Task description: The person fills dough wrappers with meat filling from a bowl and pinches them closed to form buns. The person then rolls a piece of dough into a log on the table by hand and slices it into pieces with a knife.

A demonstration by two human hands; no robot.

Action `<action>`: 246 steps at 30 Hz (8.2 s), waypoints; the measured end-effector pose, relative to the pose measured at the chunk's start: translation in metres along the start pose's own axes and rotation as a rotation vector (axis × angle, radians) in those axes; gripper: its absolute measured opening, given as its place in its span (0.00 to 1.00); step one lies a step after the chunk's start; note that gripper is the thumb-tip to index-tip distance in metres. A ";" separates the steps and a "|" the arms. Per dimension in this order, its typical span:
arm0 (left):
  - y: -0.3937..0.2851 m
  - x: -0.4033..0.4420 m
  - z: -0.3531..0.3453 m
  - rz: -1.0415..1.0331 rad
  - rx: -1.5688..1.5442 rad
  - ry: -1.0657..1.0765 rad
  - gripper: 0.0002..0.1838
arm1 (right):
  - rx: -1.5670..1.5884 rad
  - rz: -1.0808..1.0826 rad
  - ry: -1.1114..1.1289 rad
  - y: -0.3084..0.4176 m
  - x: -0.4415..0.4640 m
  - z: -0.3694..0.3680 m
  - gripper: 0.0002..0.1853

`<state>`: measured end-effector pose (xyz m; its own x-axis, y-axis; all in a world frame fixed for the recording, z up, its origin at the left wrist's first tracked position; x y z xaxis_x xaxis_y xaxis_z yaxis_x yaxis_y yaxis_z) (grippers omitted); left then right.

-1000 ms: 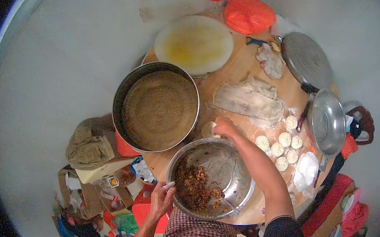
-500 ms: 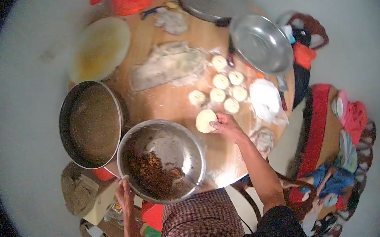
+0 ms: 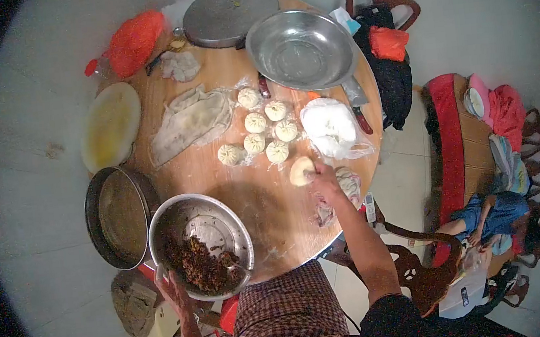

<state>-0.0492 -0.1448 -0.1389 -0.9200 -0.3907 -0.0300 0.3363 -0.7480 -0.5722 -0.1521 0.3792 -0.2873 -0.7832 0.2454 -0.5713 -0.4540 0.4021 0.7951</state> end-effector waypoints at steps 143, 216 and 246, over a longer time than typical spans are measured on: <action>-0.135 -0.147 -0.231 -0.538 0.223 0.770 0.25 | -0.754 0.995 -0.001 -0.006 -0.025 -0.128 0.30; -0.123 -0.148 -0.249 -0.742 0.566 0.551 0.34 | -1.135 0.430 0.136 -0.062 -0.068 -0.062 0.07; -0.121 -0.133 -0.257 -0.675 0.450 1.016 0.34 | -0.945 0.353 -0.293 -0.041 -0.074 -0.042 0.16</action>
<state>-0.0194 0.1354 -0.2765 -0.6059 0.5618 -0.5633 -0.3950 -0.8270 -0.4000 -0.0933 0.3074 -0.2691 -0.8594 0.4692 -0.2030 -0.4659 -0.5551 0.6891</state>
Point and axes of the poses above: each hand's wrist, its own x-axis towards the middle knuckle, its own z-axis out of the back of the hand, y = z × x, the point moved 4 cm from there along x, towards the middle knuckle, and after that the axes turned 15 degrees about x, right-handed, at the moved point
